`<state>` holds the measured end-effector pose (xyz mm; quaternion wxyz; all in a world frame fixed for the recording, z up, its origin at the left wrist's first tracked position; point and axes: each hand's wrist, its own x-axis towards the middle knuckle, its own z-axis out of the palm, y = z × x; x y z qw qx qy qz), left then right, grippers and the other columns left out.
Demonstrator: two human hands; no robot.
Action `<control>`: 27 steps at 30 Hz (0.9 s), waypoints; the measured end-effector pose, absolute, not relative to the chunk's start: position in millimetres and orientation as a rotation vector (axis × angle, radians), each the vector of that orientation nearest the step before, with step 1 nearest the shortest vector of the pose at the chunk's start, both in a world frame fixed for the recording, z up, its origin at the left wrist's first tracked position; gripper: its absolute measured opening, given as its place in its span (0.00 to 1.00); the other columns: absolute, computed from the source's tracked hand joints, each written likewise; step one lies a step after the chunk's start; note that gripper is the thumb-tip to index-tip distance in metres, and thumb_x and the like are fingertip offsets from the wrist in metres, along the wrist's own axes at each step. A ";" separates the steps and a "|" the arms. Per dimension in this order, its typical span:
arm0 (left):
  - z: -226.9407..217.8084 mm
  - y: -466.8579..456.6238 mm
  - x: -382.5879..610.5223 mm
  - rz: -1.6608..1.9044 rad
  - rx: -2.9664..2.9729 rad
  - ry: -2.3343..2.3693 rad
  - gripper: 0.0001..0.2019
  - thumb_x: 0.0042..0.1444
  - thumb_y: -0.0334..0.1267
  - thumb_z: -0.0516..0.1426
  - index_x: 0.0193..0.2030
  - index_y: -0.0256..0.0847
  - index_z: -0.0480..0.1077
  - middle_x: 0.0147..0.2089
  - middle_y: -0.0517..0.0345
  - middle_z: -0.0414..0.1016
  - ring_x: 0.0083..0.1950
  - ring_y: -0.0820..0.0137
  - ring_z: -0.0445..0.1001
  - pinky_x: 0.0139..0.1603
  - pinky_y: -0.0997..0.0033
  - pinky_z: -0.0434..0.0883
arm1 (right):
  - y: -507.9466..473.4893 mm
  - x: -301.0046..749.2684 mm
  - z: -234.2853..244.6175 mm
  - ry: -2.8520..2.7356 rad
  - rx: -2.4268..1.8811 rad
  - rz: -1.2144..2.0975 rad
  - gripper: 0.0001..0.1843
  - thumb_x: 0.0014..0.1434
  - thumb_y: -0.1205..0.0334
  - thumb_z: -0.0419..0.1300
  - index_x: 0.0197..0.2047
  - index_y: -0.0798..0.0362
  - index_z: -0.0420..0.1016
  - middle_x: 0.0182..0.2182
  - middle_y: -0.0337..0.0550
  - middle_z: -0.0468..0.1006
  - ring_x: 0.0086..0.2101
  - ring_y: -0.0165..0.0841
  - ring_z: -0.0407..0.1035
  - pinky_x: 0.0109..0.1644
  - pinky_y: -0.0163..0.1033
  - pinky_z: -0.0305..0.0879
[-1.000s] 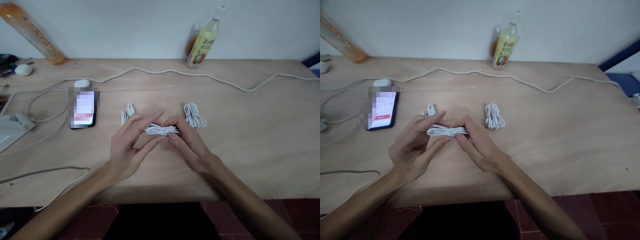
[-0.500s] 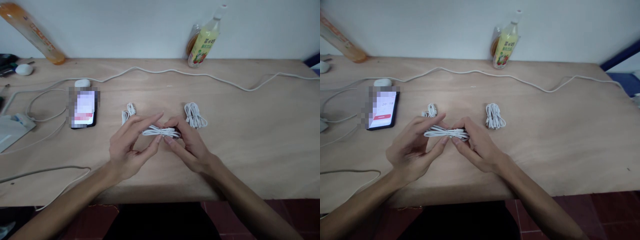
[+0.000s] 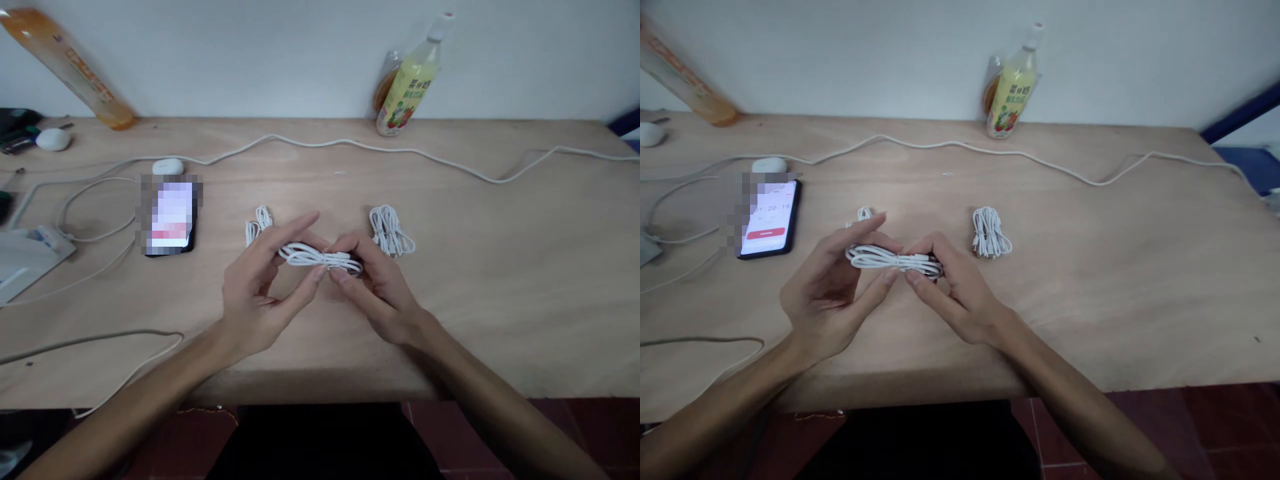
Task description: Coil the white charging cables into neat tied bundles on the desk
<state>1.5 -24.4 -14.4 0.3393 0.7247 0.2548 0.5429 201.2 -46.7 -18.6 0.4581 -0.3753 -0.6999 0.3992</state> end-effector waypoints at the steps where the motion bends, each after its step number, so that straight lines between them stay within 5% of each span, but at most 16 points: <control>1: -14.4 -24.2 1.5 1.401 1.846 0.638 0.26 0.70 0.32 0.65 0.73 0.47 0.72 0.55 0.50 0.84 0.54 0.65 0.83 0.59 0.61 0.81 | -46.8 200.7 -18.3 -1.708 -0.933 0.987 0.03 0.76 0.59 0.59 0.51 0.46 0.70 0.40 0.39 0.77 0.37 0.34 0.69 0.43 0.42 0.66; 14: -13.8 -21.8 3.9 1.261 1.443 0.721 0.16 0.71 0.38 0.65 0.63 0.43 0.77 0.52 0.49 0.88 0.57 0.60 0.87 0.62 0.58 0.81 | -48.7 197.1 -15.4 -1.517 -1.015 1.108 0.04 0.74 0.58 0.61 0.47 0.47 0.72 0.35 0.36 0.72 0.31 0.31 0.63 0.36 0.41 0.60; 21: -10.7 -19.8 6.9 1.291 1.400 0.890 0.10 0.66 0.40 0.70 0.51 0.42 0.82 0.43 0.57 0.86 0.41 0.70 0.84 0.48 0.70 0.82 | -42.8 194.3 -22.5 -1.355 -1.062 1.154 0.09 0.73 0.52 0.63 0.45 0.48 0.77 0.26 0.32 0.66 0.26 0.29 0.58 0.30 0.39 0.56; 27: -9.1 -18.2 7.8 1.247 1.351 0.939 0.05 0.63 0.36 0.70 0.45 0.41 0.81 0.42 0.58 0.85 0.39 0.72 0.82 0.45 0.73 0.80 | -38.1 193.6 -22.5 -1.127 -1.051 1.238 0.13 0.68 0.51 0.68 0.51 0.46 0.77 0.28 0.30 0.68 0.22 0.26 0.59 0.23 0.35 0.59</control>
